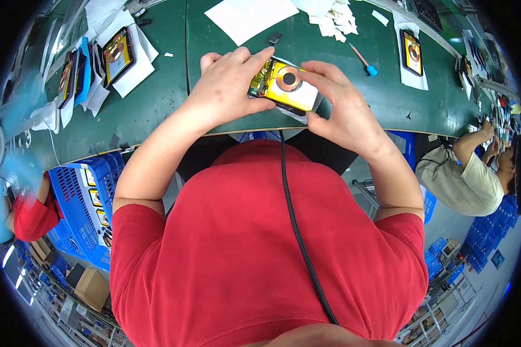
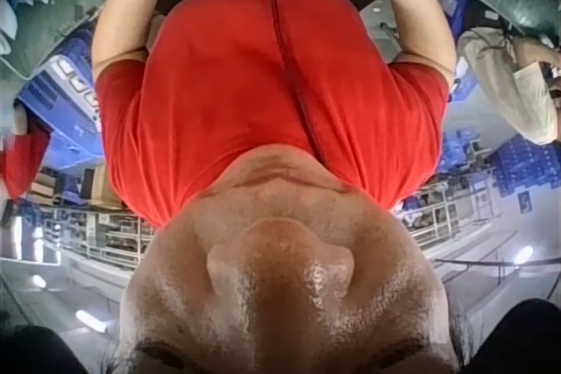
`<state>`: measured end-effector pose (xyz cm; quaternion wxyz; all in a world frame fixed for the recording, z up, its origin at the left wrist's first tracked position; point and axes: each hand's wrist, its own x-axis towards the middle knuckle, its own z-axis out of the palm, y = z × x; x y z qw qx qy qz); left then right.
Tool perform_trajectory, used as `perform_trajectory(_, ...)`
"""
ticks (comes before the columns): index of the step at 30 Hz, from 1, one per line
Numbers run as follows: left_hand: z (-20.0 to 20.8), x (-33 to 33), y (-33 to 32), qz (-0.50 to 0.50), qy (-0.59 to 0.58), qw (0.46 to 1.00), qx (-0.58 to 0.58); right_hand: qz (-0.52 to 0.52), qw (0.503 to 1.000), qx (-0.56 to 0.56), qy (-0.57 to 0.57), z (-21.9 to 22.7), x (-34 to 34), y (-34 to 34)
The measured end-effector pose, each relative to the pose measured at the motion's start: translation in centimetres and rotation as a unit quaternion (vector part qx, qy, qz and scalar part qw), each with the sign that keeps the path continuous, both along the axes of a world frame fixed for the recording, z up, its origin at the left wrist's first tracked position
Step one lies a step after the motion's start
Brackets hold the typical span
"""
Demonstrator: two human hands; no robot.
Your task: Assembling electronic components by placing batteries and internal parts into device chassis on a production line.
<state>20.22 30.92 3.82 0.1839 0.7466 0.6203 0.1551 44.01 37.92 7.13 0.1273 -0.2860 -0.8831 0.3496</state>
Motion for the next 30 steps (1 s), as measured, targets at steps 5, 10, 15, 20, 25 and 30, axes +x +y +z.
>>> perform_trajectory(5,-0.1,0.3,0.1,0.010,-0.017,1.000,0.008,-0.002,1.000,-0.011,0.011,0.4,-0.2,0.1)
perform_trajectory(10,-0.3,1.0,-0.4,0.044,-0.015,0.999,-0.002,0.001,0.989,0.141,-0.035,-0.5,0.1,0.5)
perform_trajectory(15,-0.7,0.4,-0.6,0.032,-0.027,0.999,-0.007,0.045,0.980,0.195,0.024,-1.6,0.5,2.2)
perform_trajectory(20,-0.6,0.3,-0.4,0.036,-0.033,0.998,-0.026,0.060,0.983,0.156,0.080,-3.2,0.5,3.2)
perform_trajectory(25,-0.9,0.3,-0.5,0.037,-0.038,0.999,0.007,0.059,0.982,0.154,0.087,-3.8,0.5,3.0)
perform_trajectory(30,-1.2,0.4,-0.4,0.034,-0.040,0.998,0.018,0.041,0.983,0.155,0.091,-4.5,0.5,2.5)
